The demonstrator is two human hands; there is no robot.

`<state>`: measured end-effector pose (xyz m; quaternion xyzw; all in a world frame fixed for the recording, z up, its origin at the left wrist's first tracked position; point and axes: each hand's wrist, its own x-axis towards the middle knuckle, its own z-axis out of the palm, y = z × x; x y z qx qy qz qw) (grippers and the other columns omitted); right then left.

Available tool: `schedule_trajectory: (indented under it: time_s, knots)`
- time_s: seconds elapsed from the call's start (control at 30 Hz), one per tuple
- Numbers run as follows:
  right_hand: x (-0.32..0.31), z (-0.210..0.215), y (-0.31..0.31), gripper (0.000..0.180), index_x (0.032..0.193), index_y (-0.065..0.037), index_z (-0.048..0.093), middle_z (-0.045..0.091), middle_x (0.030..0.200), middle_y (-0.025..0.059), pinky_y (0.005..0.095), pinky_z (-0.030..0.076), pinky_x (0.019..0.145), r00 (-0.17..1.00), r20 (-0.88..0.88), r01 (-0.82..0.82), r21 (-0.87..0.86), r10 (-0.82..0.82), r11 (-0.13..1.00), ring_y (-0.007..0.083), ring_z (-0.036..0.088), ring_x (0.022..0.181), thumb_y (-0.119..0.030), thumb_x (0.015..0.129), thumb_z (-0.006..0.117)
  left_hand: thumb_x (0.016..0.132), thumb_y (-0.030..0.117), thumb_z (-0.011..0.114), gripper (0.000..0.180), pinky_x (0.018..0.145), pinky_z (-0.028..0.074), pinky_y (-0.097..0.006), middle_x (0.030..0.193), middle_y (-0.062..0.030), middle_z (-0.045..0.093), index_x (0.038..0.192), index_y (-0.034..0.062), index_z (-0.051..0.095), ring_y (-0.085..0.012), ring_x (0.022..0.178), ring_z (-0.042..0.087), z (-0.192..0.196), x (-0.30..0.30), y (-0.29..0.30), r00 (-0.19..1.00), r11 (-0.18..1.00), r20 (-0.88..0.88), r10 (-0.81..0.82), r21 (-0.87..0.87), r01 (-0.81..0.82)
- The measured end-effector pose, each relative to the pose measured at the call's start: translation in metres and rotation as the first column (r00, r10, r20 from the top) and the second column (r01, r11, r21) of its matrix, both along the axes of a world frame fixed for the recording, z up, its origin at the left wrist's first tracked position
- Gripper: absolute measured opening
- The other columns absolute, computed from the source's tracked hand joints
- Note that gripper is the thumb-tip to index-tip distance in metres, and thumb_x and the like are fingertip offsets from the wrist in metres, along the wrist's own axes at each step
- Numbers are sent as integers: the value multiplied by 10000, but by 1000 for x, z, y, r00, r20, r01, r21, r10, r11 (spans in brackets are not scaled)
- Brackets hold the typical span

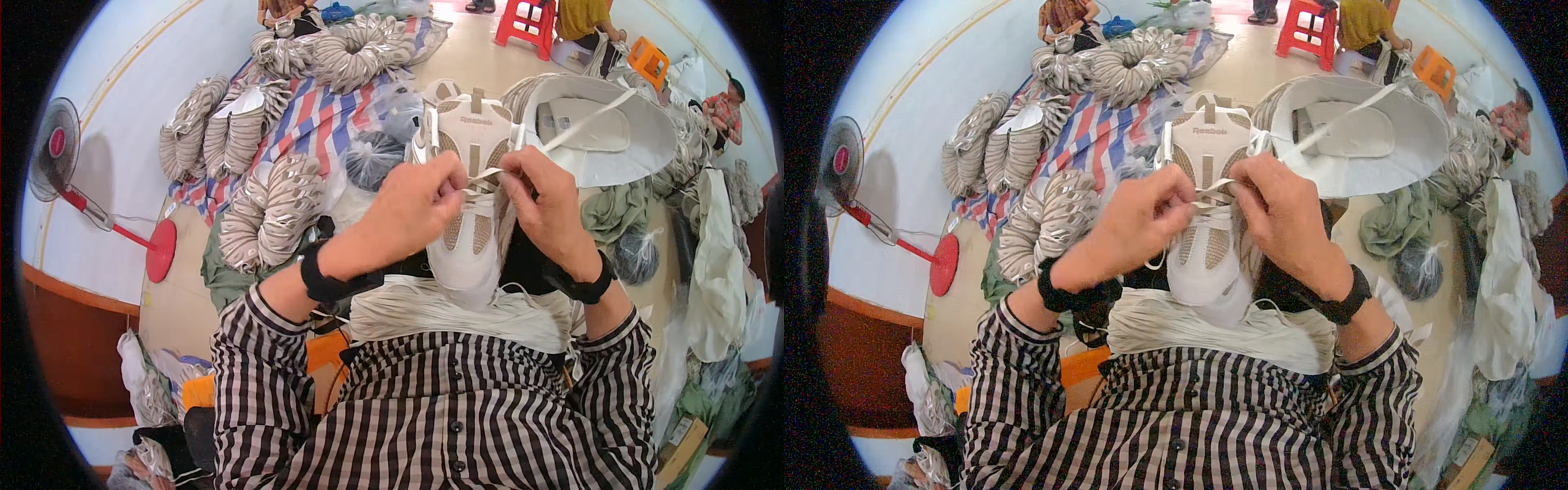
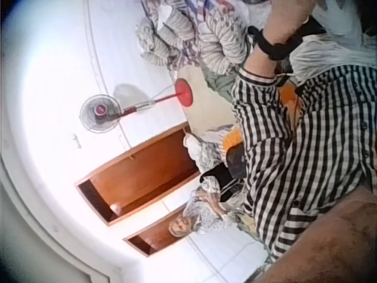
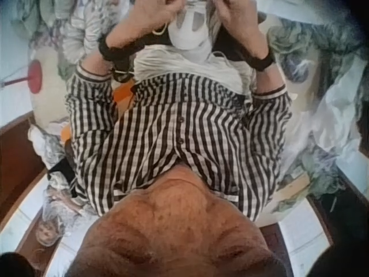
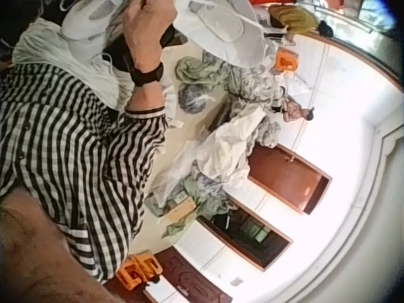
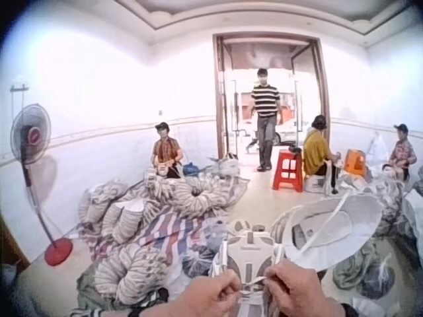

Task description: The recorder is lacing a white Reebok shoe while sitting in a workshop with several other workers.

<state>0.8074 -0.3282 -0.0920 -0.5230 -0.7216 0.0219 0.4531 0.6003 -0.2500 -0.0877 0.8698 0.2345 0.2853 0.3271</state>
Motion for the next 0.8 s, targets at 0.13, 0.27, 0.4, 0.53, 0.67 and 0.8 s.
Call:
schedule_trajectory:
  time_s: [0.13, 0.27, 0.4, 0.53, 0.67, 0.8]
  knots:
    - [7, 0, 2, 113, 960, -1, 596, 599, 728, 131, 314, 459, 602, 987, -158, 11, -128, -31, 992, 214, 573, 641, -38, 867, 648, 882, 9, 547, 95, 629, 414, -205, 800, 45, 550, 961, 10, 600, -26, 707, 484, 21, -4, 26, 990, 951, -25, -139, -281, 127]
    - [12, -4, 7, 101, 953, 2, 593, 575, 702, 87, 276, 441, 607, 930, -368, -89, -263, -14, 961, 113, 519, 638, -48, 874, 633, 877, 72, 606, 86, 596, 395, -219, 725, 50, 516, 946, 21, 612, -32, 669, 468, 30, -7, 35, 973, 936, -78, -216, -300, 183]
    - [13, -9, 6, 118, 957, 0, 582, 559, 694, 72, 272, 436, 604, 951, -306, -37, -224, -34, 974, 104, 510, 645, -83, 881, 619, 809, 193, 720, 210, 560, 422, -320, 661, -75, 534, 948, 65, 626, -176, 594, 529, 25, -8, 22, 968, 975, -175, -179, 99, 198]
    - [12, -9, 3, 118, 951, -5, 577, 567, 689, 67, 285, 437, 584, 957, -288, -23, -233, -46, 972, 112, 510, 628, -94, 887, 622, 842, 156, 679, 204, 583, 498, -425, 834, -138, 649, 1021, 88, 608, -361, 691, 631, 21, -8, 8, 974, 861, -158, -164, 459, 219]
    - [12, -11, 3, 128, 970, -9, 583, 569, 685, 52, 286, 436, 582, 936, -351, -58, -269, -41, 961, 108, 511, 626, -102, 892, 625, 876, 149, 633, 144, 566, 479, -437, 799, -142, 632, 1000, 79, 614, -371, 681, 616, 25, -9, 7, 953, 848, -275, -132, 467, 252]
    - [13, -15, 0, 139, 972, -21, 589, 518, 665, 0, 253, 400, 563, 908, -419, -109, -284, -21, 953, 68, 466, 620, -118, 886, 638, 885, 170, 614, 129, 621, 478, -456, 792, -158, 624, 943, 56, 626, -382, 725, 615, 27, -10, 12, 947, 895, -220, -234, 333, 298]
